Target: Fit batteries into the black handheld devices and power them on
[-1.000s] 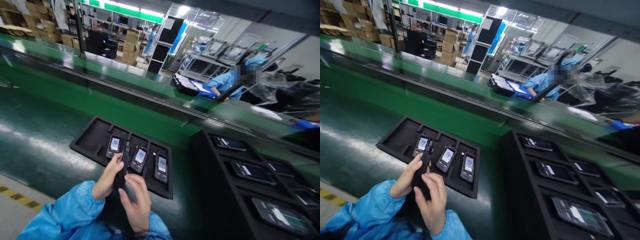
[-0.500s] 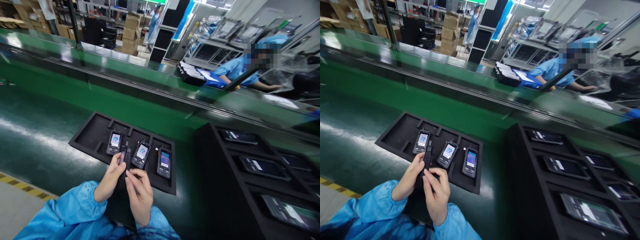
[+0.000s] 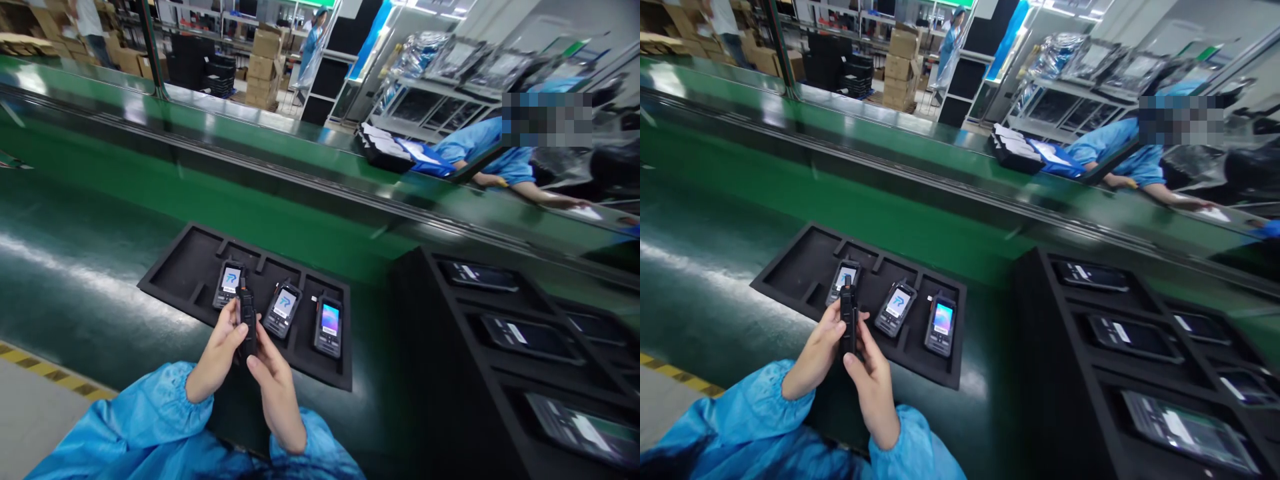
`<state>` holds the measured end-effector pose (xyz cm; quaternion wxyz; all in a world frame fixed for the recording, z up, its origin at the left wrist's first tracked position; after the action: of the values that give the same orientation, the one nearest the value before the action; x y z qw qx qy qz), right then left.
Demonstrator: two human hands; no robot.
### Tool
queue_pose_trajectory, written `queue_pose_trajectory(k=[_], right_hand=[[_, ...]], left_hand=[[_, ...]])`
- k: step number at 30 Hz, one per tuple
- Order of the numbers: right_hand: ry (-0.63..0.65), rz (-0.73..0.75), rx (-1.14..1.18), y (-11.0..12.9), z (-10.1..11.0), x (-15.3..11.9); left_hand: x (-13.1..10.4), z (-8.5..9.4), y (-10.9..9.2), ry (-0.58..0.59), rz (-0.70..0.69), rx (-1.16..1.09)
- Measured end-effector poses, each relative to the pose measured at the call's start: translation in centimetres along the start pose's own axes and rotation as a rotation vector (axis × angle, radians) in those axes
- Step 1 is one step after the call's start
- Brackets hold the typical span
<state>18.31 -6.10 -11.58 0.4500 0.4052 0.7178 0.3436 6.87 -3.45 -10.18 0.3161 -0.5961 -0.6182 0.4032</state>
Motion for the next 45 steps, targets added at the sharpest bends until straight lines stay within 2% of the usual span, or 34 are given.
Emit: queue_pose_trajectory(k=[4, 8, 19, 27, 35, 40, 45], right_hand=[[-0.021, -0.017, 0.069, 0.1, 0.2, 0.1], [-0.047, -0.041, 0.060, 0.3, 0.3, -0.1], [-0.047, 0.003, 0.091, 0.1, 0.4, 0.0], [-0.029, 0.029, 0.096, 0.1, 0.3, -0.1], [-0.050, 0.065, 0.078, 0.7, 0.0, -0.3], [-0.014, 0.042, 0.148, 1.0, 0.1, -0.2], [0.006, 0.021, 0.186, 1.0, 0.0, -0.3]], left_hand=[[-0.1, 0.8, 0.3, 0.134, 0.050, 0.004], [0.1, 1.3, 0.3, 0.262, 0.033, 0.009], [0.1, 1.2, 0.7, 0.315, -0.002, 0.020], [-0.2, 0.8, 0.0, 0.399, -0.006, 0.111], [-0.5, 0.8, -0.8, 0.379, -0.098, 0.197], [0.1, 0.7, -0.6, 0.379, -0.044, 0.013], [0.3, 0.6, -0.8, 0.321, -0.004, 0.004]])
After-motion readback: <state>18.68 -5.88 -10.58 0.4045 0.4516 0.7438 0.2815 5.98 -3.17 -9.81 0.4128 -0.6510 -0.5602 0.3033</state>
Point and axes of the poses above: each hand's wrist, its own x-axis towards the middle knuckle, its own z-axis out of the back of the hand, y = z × x, the point moved 3 cm from there along x, towards the middle knuckle, and after that the axes turned 12 degrees about -z, right-handed, at the moved point
